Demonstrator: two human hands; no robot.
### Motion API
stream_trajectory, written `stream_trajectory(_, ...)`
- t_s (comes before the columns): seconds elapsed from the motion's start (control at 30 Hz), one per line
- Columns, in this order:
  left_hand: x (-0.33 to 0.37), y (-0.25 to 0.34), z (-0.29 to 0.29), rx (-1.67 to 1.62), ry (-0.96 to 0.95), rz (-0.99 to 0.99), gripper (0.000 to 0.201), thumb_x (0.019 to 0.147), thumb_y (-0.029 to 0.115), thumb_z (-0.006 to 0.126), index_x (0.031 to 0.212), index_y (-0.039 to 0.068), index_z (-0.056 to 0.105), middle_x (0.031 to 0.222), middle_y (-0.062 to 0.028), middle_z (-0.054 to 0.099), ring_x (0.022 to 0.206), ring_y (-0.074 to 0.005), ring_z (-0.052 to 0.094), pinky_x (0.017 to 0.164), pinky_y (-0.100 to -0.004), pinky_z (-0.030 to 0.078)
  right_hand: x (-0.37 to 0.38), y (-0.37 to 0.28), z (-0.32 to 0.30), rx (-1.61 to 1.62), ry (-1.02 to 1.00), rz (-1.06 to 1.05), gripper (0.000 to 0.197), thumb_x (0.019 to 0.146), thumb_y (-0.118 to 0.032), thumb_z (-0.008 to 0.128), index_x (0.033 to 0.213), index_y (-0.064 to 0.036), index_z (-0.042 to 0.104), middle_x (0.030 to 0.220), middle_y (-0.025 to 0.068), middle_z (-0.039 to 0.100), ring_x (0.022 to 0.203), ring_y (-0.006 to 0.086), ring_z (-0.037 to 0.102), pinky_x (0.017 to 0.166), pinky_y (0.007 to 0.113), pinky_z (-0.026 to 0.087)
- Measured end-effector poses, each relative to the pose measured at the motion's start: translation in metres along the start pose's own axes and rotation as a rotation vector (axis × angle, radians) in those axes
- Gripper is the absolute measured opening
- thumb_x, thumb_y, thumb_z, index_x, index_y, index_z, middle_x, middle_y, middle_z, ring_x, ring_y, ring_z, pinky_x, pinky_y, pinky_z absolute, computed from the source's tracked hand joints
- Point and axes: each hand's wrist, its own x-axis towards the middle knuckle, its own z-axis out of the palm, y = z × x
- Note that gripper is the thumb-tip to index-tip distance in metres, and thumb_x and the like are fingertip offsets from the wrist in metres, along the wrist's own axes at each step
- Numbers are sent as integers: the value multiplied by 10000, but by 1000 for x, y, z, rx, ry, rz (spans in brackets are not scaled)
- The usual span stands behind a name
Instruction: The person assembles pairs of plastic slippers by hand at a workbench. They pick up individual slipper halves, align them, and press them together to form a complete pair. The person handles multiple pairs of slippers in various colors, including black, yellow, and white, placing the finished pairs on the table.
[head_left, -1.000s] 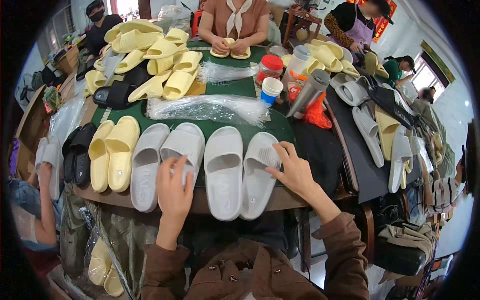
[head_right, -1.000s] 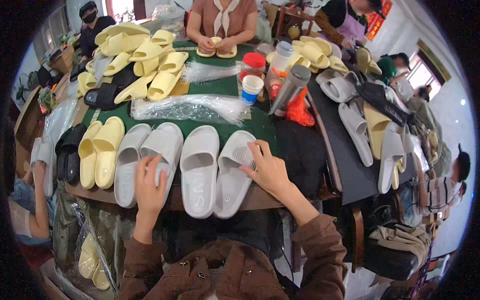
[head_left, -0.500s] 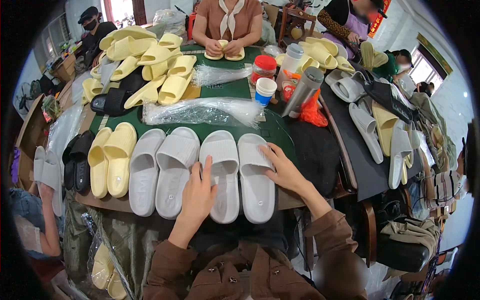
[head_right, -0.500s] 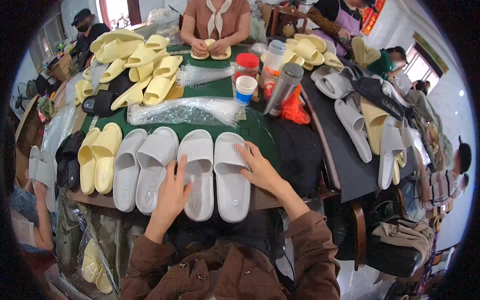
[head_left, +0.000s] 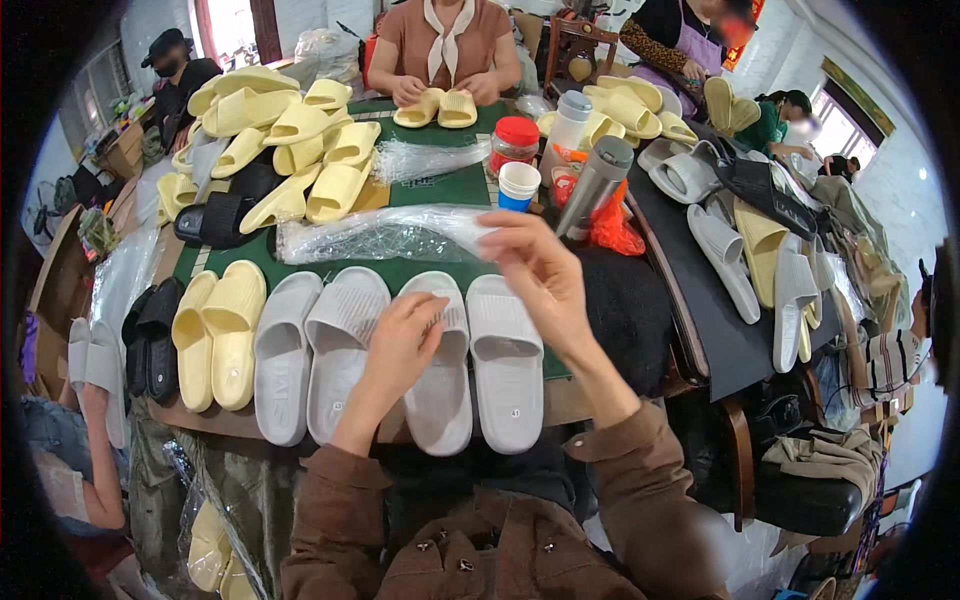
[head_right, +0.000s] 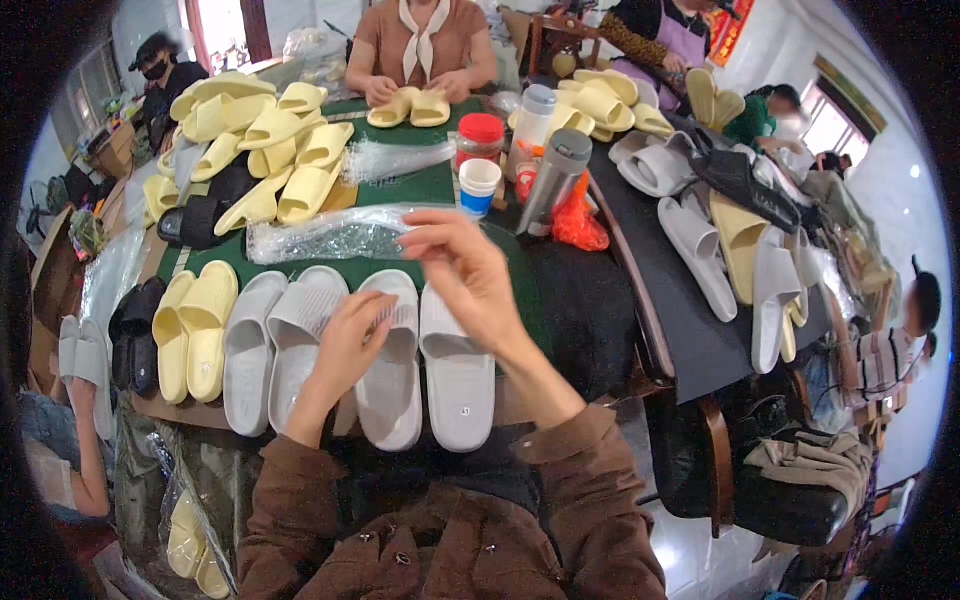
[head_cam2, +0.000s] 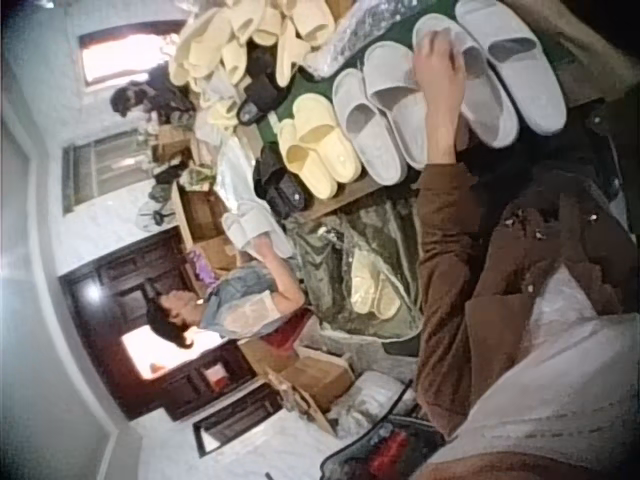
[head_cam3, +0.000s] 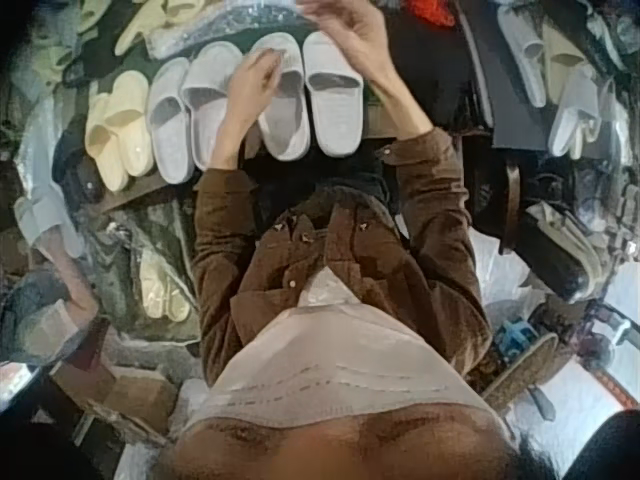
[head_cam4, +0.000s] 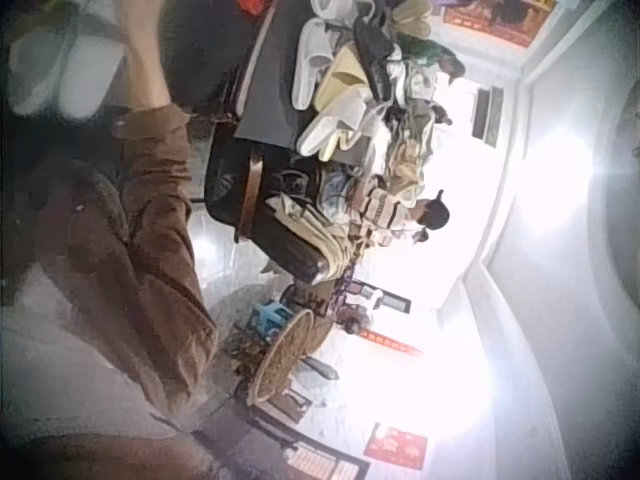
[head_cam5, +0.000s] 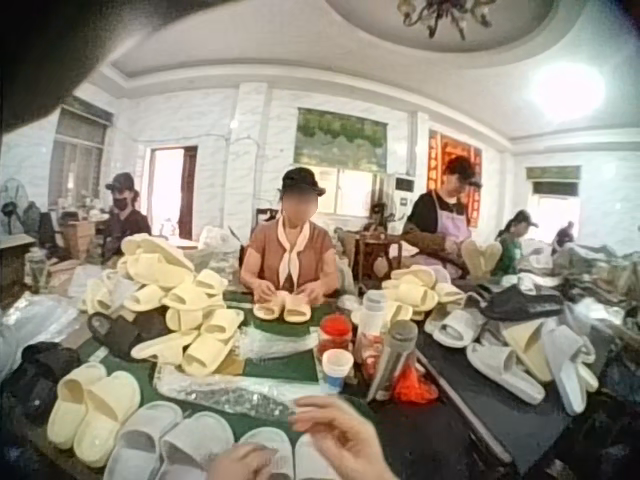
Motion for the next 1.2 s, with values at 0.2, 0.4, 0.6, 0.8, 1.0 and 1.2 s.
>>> stream_trajectory(0.2, -6, -19, 15, -99, 100, -58, 223, 847, 119, 610, 1040, 23, 666, 1092, -121, 632, 1006, -308, 552, 895, -396, 430, 11, -19, 19, 690, 36, 116, 222, 922, 7, 525, 1140, 13, 564, 1209, 190, 582, 969, 195, 642, 855, 298, 529)
stream_trajectory(0.4, -3, -18, 17, -132, 52, -140, 314, 839, 134, 623, 1134, 27, 632, 1096, -132, 628, 1019, -306, 551, 905, -397, 420, 9, 64, 6, 508, 321, 530, 579, 968, -83, 480, 1437, -12, 150, 1169, 230, 593, 885, 252, 681, 792, 321, 566)
stream_trajectory(0.6, -4, -27, 17, -236, 30, -132, 445, 859, 155, 643, 1271, 17, 545, 1116, -120, 623, 1014, -241, 571, 912, -354, 424, -30, 137, -9, 124, 290, 692, 574, 987, -114, 405, 1484, -36, 128, 1065, 162, 634, 786, 210, 664, 712, 304, 543)
stream_trajectory(0.8, -5, -25, 14, -709, 116, -437, 274, 1000, 191, 447, 1151, 31, 611, 1069, -37, 625, 947, -112, 548, 851, -253, 428, -37, 157, -8, 218, 334, 661, 459, 970, -61, 396, 1417, 15, 325, 1064, 148, 609, 859, 142, 593, 760, 259, 496)
stream_trajectory(1.0, -6, -10, -4, -890, 281, -499, 241, 987, 152, 448, 1126, 36, 607, 1142, -53, 615, 1029, -131, 558, 900, -276, 429, -32, 146, -5, 270, 454, 674, 323, 967, -45, 417, 1281, 23, 447, 1012, 130, 628, 812, 129, 604, 714, 233, 487)
stream_trajectory(1.2, -17, 1, -4, -786, 106, -372, 278, 901, -32, 453, 1130, 11, 603, 1158, -68, 593, 1070, -172, 556, 933, -287, 426, -32, 144, -5, 227, 371, 746, 332, 924, -49, 457, 1251, 11, 443, 1002, 138, 632, 699, 105, 575, 592, 208, 444)
